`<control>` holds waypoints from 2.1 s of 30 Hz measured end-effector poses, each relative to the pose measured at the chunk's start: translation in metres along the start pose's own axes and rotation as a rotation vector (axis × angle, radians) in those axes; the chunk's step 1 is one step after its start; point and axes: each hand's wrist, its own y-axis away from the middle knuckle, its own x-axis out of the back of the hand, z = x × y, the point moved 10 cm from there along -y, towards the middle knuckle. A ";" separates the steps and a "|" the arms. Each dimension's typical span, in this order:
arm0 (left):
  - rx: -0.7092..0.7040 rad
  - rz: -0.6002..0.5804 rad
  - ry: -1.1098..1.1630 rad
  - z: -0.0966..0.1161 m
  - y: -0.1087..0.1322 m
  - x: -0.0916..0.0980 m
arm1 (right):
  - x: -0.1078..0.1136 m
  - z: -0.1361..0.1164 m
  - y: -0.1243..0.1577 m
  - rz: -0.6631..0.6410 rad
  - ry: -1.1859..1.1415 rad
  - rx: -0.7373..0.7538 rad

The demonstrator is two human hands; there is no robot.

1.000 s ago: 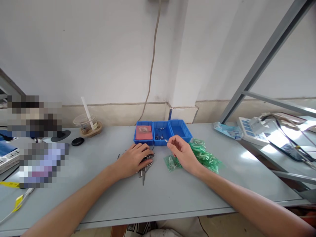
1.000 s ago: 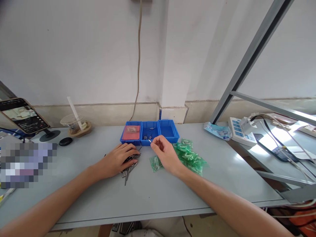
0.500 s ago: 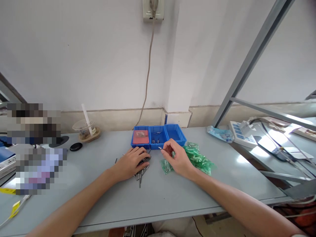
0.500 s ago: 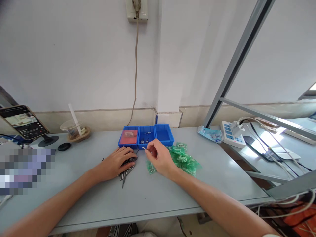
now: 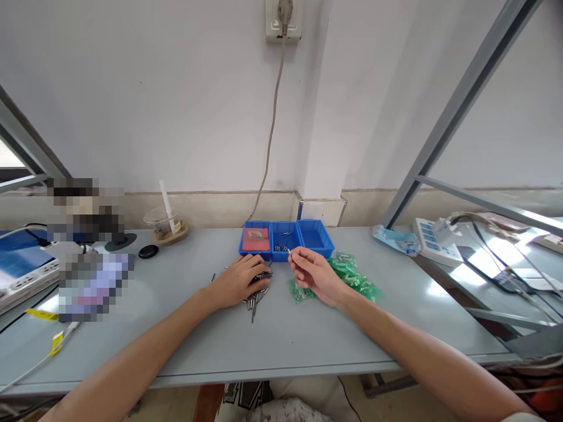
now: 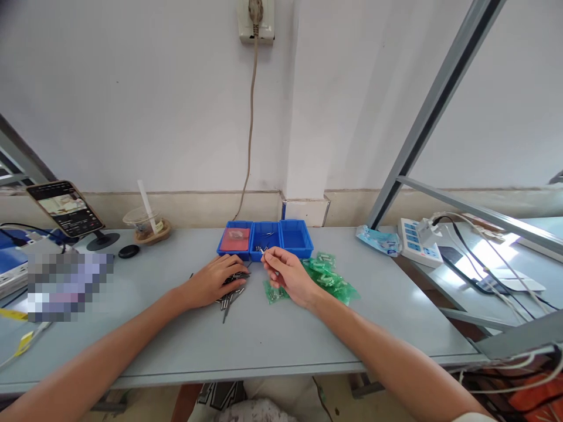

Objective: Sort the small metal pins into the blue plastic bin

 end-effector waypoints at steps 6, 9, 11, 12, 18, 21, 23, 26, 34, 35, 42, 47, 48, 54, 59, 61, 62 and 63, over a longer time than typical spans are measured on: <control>0.000 0.014 0.011 0.001 0.000 0.003 | -0.001 0.004 -0.001 -0.008 -0.046 -0.041; 0.003 0.006 0.010 0.001 0.000 0.002 | 0.000 0.003 0.000 -0.010 -0.074 -0.049; 0.005 0.001 0.007 0.001 0.000 0.002 | 0.000 0.002 0.000 -0.010 -0.089 -0.050; 0.005 -0.001 0.007 0.001 0.000 0.002 | 0.001 0.001 0.000 -0.007 -0.090 -0.045; 0.001 0.003 0.011 0.003 -0.001 0.004 | 0.010 -0.004 -0.002 0.091 0.161 0.066; 0.004 0.001 0.008 0.002 -0.001 0.004 | 0.012 -0.011 0.000 0.145 0.408 0.184; 0.005 -0.003 0.005 0.002 -0.001 0.003 | 0.010 -0.016 0.003 0.162 0.544 0.258; 0.001 -0.003 0.004 0.001 0.000 0.002 | 0.004 -0.023 0.009 0.173 0.696 0.332; 0.013 -0.014 0.011 0.000 0.000 0.001 | -0.007 -0.024 0.009 0.070 0.715 0.326; 0.012 -0.016 0.009 0.000 0.000 0.001 | -0.008 -0.017 0.007 0.027 0.632 0.259; 0.003 -0.014 0.007 -0.001 0.001 0.000 | -0.011 0.007 0.003 -0.108 0.115 -0.044; 0.012 -0.015 0.006 -0.002 0.001 -0.001 | -0.009 0.010 0.002 -0.123 -0.080 -0.104; 0.014 -0.018 0.003 -0.002 0.001 -0.002 | -0.008 0.010 0.001 -0.118 -0.098 -0.105; 0.020 -0.026 -0.003 -0.002 -0.001 -0.002 | 0.006 0.003 -0.004 0.016 0.277 0.059; 0.017 -0.016 0.002 -0.002 0.000 -0.002 | 0.000 -0.019 0.007 0.114 0.765 0.318; 0.016 -0.015 -0.001 -0.002 0.001 -0.002 | -0.004 -0.022 0.009 0.116 0.824 0.355; 0.018 -0.018 -0.005 -0.003 0.001 -0.002 | -0.003 -0.022 0.009 0.116 0.809 0.348; 0.021 -0.022 -0.008 -0.003 0.000 -0.002 | -0.001 -0.020 0.008 0.120 0.765 0.322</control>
